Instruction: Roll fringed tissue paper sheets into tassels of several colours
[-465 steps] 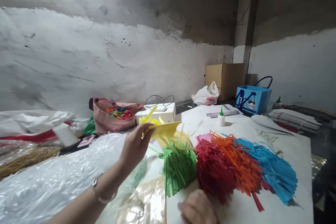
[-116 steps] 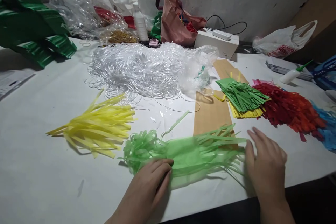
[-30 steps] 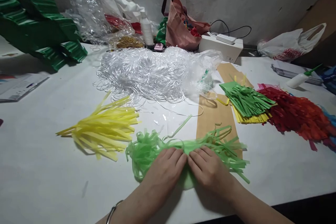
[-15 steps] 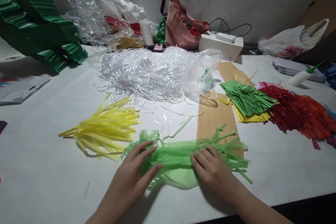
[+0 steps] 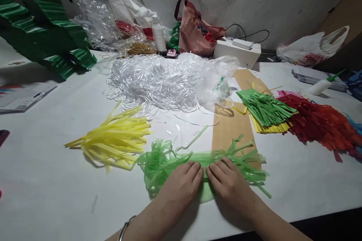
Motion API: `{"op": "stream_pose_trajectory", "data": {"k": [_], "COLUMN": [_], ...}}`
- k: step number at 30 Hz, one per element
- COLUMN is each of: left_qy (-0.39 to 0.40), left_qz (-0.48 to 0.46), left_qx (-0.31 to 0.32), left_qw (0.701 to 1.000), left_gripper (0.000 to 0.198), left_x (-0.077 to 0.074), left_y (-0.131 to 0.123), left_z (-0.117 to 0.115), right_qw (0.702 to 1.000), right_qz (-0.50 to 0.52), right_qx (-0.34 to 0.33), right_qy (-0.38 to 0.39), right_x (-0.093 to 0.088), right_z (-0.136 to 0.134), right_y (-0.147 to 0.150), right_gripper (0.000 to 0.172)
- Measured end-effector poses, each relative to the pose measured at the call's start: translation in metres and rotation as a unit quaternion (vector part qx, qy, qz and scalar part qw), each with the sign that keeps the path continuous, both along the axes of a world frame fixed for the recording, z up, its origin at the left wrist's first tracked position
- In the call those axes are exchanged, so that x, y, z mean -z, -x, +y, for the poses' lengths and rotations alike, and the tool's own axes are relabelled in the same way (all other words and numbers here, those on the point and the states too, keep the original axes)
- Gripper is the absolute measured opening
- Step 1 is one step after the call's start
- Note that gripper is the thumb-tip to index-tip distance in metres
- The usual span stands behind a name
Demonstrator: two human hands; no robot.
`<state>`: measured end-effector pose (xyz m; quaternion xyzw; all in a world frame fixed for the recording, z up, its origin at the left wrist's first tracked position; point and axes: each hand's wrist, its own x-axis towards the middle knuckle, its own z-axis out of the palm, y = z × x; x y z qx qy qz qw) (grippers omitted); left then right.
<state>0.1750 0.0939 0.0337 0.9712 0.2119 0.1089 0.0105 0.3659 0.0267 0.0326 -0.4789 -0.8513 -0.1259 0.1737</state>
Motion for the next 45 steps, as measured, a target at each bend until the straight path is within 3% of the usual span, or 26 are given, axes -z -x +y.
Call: {"op": "stream_pose_trajectory", "data": {"k": [4, 9, 16, 20, 26, 38, 42, 45], "left_qy": [-0.028, -0.016, 0.092, 0.141, 0.131, 0.085, 0.062, 0.045], "left_qz": [-0.033, -0.07, -0.111, -0.121, -0.052, -0.019, -0.026, -0.036], "left_qx": [-0.04, -0.034, -0.089, -0.136, -0.169, -0.175, -0.182, -0.183], "left_qw": [0.998, 0.997, 0.985, 0.973, 0.975, 0.981, 0.981, 0.981], "left_gripper": [0.041, 0.034, 0.032, 0.033, 0.035, 0.026, 0.022, 0.019], "left_x": [0.006, 0.006, -0.003, -0.008, -0.008, -0.008, -0.003, 0.0], "left_y": [0.03, 0.057, 0.048, 0.042, 0.03, 0.023, 0.022, 0.021], "left_z": [0.012, 0.021, 0.022, 0.026, 0.038, 0.038, 0.038, 0.037], "right_qw": [1.0, 0.998, 0.973, 0.966, 0.959, 0.959, 0.961, 0.984], "right_qz": [0.015, 0.057, 0.174, 0.145, 0.066, 0.063, 0.075, 0.097], "right_qx": [0.005, 0.001, 0.095, 0.161, 0.233, 0.244, 0.249, 0.149], "right_qy": [0.006, 0.036, 0.119, 0.143, 0.147, 0.131, 0.09, 0.031], "right_x": [-0.002, -0.003, -0.009, -0.01, -0.009, -0.003, -0.008, -0.013], "right_z": [0.0, 0.001, 0.008, 0.014, 0.023, 0.028, 0.025, 0.021], "right_y": [-0.001, -0.003, 0.0, 0.003, 0.006, 0.004, 0.004, 0.006], "right_gripper": [0.028, 0.029, 0.02, 0.021, 0.021, 0.02, 0.008, 0.019]}}
